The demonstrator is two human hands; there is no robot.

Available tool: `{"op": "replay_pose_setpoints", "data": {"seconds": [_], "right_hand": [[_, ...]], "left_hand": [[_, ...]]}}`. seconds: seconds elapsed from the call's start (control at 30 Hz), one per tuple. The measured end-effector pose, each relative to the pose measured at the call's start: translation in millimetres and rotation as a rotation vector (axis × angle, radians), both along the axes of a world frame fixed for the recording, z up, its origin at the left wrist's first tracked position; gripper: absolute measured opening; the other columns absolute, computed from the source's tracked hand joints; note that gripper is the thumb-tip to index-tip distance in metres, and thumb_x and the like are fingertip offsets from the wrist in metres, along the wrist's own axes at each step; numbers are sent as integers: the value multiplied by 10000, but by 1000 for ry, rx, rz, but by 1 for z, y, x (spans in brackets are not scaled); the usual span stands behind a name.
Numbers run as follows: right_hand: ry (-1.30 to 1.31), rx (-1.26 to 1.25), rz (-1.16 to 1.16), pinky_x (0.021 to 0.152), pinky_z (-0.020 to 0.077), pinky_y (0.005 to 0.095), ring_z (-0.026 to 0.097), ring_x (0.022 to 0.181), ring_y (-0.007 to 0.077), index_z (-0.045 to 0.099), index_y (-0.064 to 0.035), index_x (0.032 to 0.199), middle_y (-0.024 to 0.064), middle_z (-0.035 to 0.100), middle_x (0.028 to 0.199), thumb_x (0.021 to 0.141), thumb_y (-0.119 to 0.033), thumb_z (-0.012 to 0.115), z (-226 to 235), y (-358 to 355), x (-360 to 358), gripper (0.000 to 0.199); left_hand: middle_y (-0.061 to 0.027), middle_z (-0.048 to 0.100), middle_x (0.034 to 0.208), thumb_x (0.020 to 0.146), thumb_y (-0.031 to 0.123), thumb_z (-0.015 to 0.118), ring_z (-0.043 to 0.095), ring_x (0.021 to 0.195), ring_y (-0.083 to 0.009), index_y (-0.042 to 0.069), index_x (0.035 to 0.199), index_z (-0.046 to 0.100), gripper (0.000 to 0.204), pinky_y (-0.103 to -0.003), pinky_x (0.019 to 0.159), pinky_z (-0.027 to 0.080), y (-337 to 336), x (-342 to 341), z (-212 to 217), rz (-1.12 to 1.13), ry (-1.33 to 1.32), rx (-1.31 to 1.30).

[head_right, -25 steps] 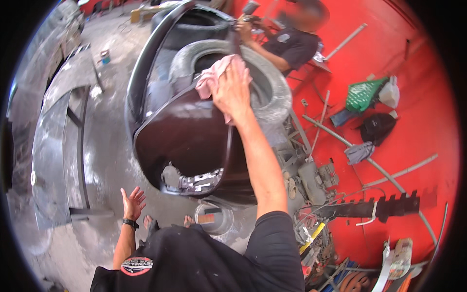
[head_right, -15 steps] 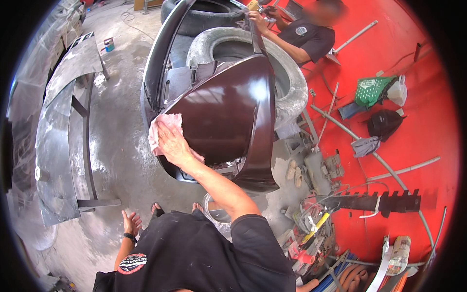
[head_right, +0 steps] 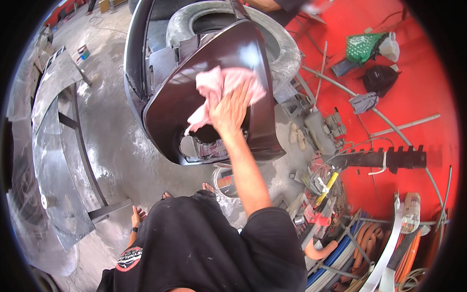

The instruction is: The person scrubs a dark car bumper with a sponge and water, then wipes it dry with a cloth. The person also handles a white car bumper and examines sandpaper sheets in a workshop.

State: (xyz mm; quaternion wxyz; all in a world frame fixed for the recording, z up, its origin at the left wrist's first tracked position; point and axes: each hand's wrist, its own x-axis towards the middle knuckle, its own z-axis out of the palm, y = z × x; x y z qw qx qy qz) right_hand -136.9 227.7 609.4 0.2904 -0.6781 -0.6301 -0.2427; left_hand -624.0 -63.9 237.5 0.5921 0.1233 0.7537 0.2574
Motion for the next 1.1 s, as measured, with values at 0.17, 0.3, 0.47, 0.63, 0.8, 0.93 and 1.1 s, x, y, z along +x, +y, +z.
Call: {"op": "replay_pose_setpoints", "data": {"seconds": [0.17,0.3,0.47,0.63,0.8,0.93,1.1], "right_hand": [[502,47,-273,1185,-80,619,-109,1449,593,-127,224,1446,478,-142,1511,991,-557,430,-105,-42,-58,1062],[649,91,-249,1167,-79,651,-135,1439,601,-89,181,1485,478,-156,1508,983,-537,465,-121,-35,-94,1037],[196,136,-127,1142,-22,714,-26,1468,578,176,-88,1592,411,29,1570,958,-552,511,-67,-9,-51,854],[-157,-224,127,1162,124,653,191,1482,479,409,-1,1490,339,312,1534,968,-575,461,-44,13,-99,777],[-511,-371,452,1195,138,541,201,1517,317,458,8,1462,185,383,1563,939,-514,477,-84,5,-140,739],[-690,-394,311,1201,154,550,251,1496,375,411,65,1466,230,371,1557,930,-450,466,-48,25,-112,746],[-295,5,209,1170,143,644,227,1469,486,356,51,1498,349,319,1527,978,-431,486,29,46,-36,720]], "left_hand": [[-188,669,1210,944,715,445,683,964,-277,-57,1390,518,895,-374,730,553,26,-36,-5,-110,-4,31],[-190,624,1299,946,710,445,622,1091,-286,-34,1408,508,879,-382,764,529,22,-65,16,-116,71,104],[-187,614,1319,918,762,418,618,1075,-284,47,1431,515,886,-434,802,457,31,-92,44,-106,105,-66],[-186,624,1303,922,740,455,635,1049,-281,27,1414,527,869,-457,854,456,18,-76,34,-81,65,-36],[-202,648,1232,946,660,519,652,1073,-277,-100,1347,529,860,-397,870,540,-6,-35,13,-1,-6,106],[-224,654,1210,948,648,531,695,943,-266,-126,1310,546,855,-365,774,572,-34,-29,-44,48,-31,75],[-208,701,1085,939,641,548,690,823,-229,-110,1307,566,837,-326,716,550,-49,-2,-15,94,-8,10]]}}
